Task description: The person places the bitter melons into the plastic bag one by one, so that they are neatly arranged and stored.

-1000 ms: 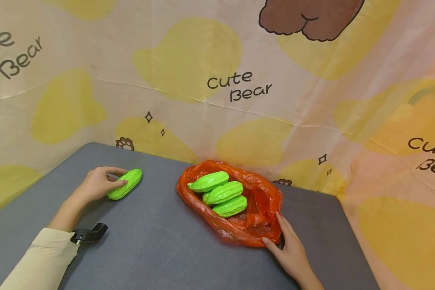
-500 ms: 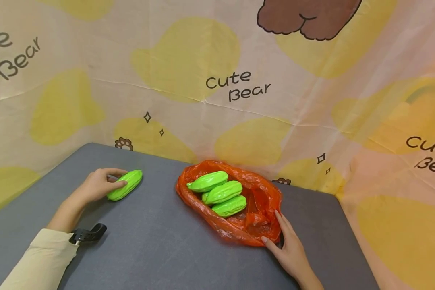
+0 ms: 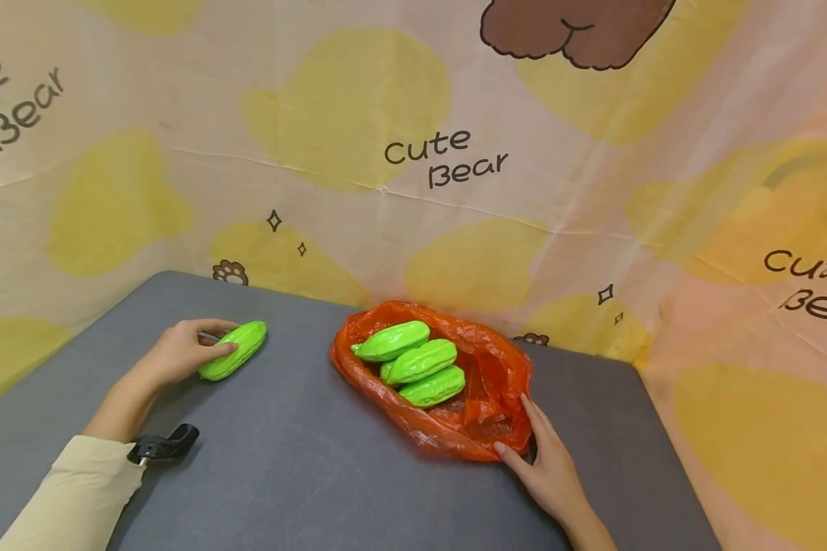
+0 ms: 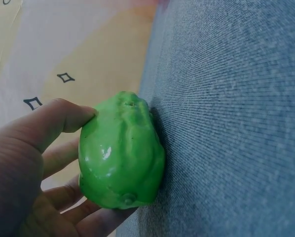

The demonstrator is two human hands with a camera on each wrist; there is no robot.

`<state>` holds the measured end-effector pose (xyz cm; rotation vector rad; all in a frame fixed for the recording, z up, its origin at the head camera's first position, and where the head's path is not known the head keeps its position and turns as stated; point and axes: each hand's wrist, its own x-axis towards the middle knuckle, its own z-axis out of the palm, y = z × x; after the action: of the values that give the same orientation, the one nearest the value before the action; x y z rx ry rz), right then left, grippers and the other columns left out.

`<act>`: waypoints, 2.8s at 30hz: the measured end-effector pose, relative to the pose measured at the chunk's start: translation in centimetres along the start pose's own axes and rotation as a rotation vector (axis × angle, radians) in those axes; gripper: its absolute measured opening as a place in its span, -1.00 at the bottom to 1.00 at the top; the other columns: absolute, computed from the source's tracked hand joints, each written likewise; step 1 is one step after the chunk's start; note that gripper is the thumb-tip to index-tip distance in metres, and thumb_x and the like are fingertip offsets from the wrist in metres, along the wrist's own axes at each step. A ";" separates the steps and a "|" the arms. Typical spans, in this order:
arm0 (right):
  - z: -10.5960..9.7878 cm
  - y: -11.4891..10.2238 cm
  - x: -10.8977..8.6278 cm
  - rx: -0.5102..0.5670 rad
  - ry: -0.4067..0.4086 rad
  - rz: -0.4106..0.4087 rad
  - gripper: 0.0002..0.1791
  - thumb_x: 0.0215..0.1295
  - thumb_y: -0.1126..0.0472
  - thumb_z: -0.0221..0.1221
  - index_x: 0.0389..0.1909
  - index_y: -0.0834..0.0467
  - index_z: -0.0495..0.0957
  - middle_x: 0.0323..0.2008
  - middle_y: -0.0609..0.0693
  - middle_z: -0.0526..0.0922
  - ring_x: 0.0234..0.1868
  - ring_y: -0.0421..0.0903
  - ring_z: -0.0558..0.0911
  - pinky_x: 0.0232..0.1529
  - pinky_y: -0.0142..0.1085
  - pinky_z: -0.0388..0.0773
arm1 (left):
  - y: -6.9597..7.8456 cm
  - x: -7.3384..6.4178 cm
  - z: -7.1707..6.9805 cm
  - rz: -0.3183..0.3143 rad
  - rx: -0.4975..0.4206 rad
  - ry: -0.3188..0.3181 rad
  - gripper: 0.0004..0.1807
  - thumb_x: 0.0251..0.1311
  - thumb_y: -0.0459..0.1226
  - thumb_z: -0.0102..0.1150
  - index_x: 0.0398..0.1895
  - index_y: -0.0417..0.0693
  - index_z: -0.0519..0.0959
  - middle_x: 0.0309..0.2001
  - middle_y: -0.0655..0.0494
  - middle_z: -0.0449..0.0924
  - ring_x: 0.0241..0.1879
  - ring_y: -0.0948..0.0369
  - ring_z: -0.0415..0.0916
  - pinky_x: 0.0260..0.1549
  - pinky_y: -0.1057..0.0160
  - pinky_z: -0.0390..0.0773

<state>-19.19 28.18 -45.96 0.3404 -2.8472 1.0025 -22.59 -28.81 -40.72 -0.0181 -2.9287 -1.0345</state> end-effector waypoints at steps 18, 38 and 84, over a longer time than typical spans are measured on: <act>-1.8 -0.7 0.2 0.214 -0.007 0.054 -0.13 0.39 0.09 0.27 0.62 0.01 0.04 0.56 0.24 0.16 0.47 0.31 0.32 0.11 -0.81 0.17 | 0.0 0.1 0.0 0.025 0.027 0.015 -0.46 0.35 -0.11 0.23 0.28 -0.24 0.53 0.09 -0.35 0.63 0.06 -0.26 0.60 -0.03 -0.19 0.59; -3.9 -1.1 0.5 0.231 -0.071 0.059 -0.13 0.40 0.08 0.27 0.61 -0.05 0.05 0.56 0.15 0.21 0.12 -0.61 0.45 0.01 -0.58 0.53 | 0.5 -0.3 0.0 0.058 0.025 0.036 -0.40 0.24 -0.02 0.35 0.25 -0.17 0.58 0.10 -0.27 0.67 0.03 -0.21 0.66 -0.05 -0.15 0.62; -4.8 -2.4 0.5 0.112 -0.067 -0.001 -0.07 0.34 0.04 0.32 0.62 0.01 0.04 0.57 0.18 0.17 0.31 0.22 0.53 0.08 -0.66 0.41 | 20.8 5.0 6.6 0.376 -0.066 -0.076 -0.52 0.20 -0.08 0.41 0.16 -0.03 0.66 0.14 0.05 0.70 0.17 0.07 0.62 0.17 0.03 0.59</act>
<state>-18.96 29.32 -40.73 0.3929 -2.8551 1.1754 -27.32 -8.52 -32.58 -0.5963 -2.7930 -1.0826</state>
